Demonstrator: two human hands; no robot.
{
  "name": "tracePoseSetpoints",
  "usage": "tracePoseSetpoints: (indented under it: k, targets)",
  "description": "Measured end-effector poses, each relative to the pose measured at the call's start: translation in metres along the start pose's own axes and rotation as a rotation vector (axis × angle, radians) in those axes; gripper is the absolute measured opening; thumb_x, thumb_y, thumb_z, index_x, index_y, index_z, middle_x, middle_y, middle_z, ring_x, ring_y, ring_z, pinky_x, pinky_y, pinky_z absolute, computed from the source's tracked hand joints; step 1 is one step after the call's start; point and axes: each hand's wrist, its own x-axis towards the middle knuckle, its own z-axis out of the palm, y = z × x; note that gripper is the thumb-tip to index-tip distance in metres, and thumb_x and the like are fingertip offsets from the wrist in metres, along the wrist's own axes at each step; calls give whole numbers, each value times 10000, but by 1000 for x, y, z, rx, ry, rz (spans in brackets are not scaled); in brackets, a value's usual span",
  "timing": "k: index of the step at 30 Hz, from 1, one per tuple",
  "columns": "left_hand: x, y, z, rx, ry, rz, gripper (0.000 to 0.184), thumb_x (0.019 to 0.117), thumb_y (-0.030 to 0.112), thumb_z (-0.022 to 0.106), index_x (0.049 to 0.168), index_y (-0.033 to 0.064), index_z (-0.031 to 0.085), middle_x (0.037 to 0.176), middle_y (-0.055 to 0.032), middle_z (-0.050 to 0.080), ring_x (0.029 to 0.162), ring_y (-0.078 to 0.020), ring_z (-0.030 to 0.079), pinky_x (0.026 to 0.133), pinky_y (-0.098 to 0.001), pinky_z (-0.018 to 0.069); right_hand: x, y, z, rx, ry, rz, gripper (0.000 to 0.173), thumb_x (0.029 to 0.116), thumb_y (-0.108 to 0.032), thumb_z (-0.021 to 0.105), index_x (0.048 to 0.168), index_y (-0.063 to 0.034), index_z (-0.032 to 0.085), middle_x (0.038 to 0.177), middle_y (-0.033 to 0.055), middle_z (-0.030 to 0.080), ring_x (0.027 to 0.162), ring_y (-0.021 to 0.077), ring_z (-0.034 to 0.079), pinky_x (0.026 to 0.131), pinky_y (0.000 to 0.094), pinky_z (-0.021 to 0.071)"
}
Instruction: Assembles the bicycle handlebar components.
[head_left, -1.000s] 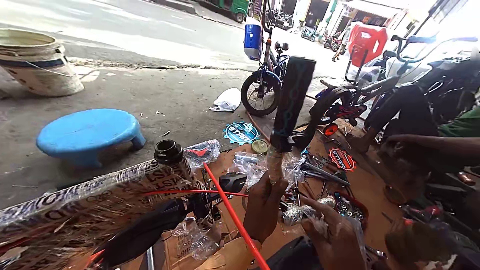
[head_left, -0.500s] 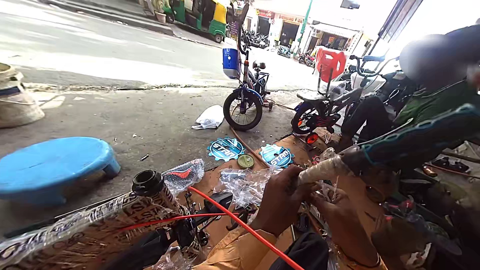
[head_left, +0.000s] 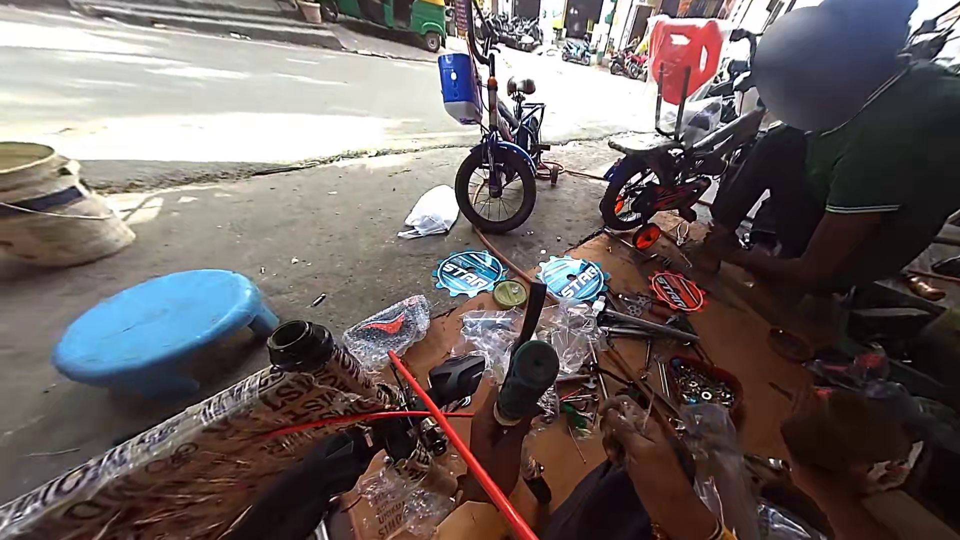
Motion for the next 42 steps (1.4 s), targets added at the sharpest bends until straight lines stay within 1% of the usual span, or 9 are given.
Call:
tracePoseSetpoints:
  k: [6,10,15,18,21,28,35,39,42]
  targets:
    - [-10,4,1,61,-119,16,214,939,54,648,1126,-51,653,998,-40,736,947,-85,707,910,-279,590,-7,23,32,-4,-79,108,267,1076,-328,439,1034,-94,559,706,-43,485,554,66,458,536,244,443]
    - [-9,-5,3,56,-171,32,218,973,110,652,1130,-41,654,980,-57,739,921,-127,715,879,-313,602,-14,30,32,-130,-120,145,634,891,-625,655,1192,-71,584,791,-40,572,636,66,539,617,264,504]
    - [-12,39,33,112,-42,-179,122,948,25,605,1043,-33,656,890,-30,704,841,-65,674,845,-234,562,-10,48,43,-199,20,72,233,941,-260,699,1025,-43,691,816,5,658,705,80,607,694,291,533]
    - [-6,42,29,129,-20,-209,203,943,35,597,1111,-77,622,956,-64,710,885,-65,692,855,-219,579,-6,66,40,-240,23,-154,216,933,-130,686,1119,-21,708,980,21,740,922,65,699,879,268,583]
    - [-1,38,17,154,19,-249,319,900,68,691,1152,-100,588,981,-65,710,912,-45,693,865,-205,577,1,66,34,-170,-37,-207,186,925,-62,672,1099,-19,719,987,37,742,917,91,700,854,290,587]
    - [3,17,9,65,210,-172,210,921,271,675,907,69,619,634,44,550,542,-74,541,566,-269,514,-18,47,28,-217,-419,-238,162,982,-175,630,891,-59,696,762,-34,616,670,22,552,631,238,484]
    - [-3,8,19,56,301,-96,198,878,220,728,939,52,644,668,44,597,562,-59,571,596,-258,541,-33,26,32,-452,-204,-322,216,922,-199,643,742,-82,661,625,-28,551,546,35,500,514,247,428]
    - [4,8,8,-80,191,-152,163,913,238,689,856,110,605,583,55,512,496,-71,501,531,-265,486,-37,40,23,-467,-276,-101,260,936,-297,706,794,-80,692,625,-38,554,548,39,498,533,265,428]
    - [5,14,4,-104,142,-170,163,932,230,661,818,132,599,575,76,500,497,-50,489,536,-240,472,-34,51,20,-262,-379,82,222,927,-270,730,1040,-80,712,791,-64,633,696,20,575,679,247,512]
